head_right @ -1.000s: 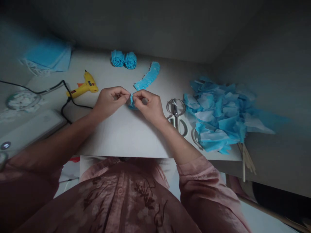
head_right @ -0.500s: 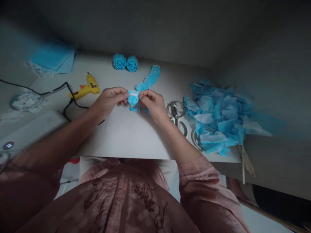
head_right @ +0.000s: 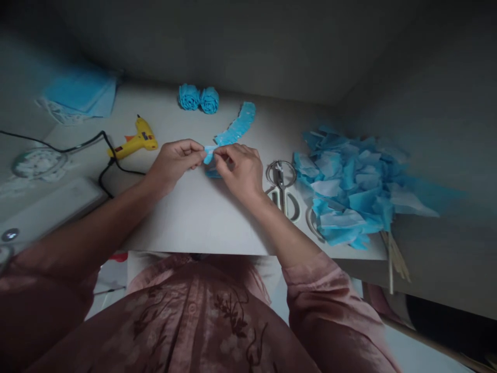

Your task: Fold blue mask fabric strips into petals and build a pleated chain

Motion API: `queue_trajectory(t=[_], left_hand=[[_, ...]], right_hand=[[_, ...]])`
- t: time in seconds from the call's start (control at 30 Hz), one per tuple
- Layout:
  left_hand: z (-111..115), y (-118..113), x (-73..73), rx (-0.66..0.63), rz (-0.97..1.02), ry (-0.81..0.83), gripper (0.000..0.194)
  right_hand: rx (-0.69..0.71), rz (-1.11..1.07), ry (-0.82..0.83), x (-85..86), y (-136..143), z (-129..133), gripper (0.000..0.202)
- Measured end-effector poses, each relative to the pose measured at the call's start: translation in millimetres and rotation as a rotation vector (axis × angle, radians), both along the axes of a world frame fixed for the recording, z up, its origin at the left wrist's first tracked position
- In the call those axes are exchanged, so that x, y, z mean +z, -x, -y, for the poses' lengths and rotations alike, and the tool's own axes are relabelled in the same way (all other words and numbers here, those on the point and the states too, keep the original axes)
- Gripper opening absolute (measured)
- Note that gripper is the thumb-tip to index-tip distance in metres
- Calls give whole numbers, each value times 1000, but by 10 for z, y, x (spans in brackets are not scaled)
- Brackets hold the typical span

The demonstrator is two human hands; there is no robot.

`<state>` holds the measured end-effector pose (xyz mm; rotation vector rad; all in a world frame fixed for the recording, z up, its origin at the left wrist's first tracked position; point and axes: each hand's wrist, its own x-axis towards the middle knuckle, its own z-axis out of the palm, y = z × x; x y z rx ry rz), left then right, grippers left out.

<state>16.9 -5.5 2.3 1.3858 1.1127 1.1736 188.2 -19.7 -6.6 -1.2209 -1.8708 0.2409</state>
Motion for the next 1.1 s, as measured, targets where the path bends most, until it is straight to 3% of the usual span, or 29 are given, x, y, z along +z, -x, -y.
queue_trajectory(t=[0.67,0.93,1.1], left_hand=[[-18,1,-46,-29,20,2,6],[9,-7,4,-38,25,30,5],[-37,36,-65,-74,157,128,9]], right_hand=[[114,-91,48,-21,-36,-26,18],[72,-76,44,-24,-24,-31,18],[-17,-190,39,-47,-159,-155,16]])
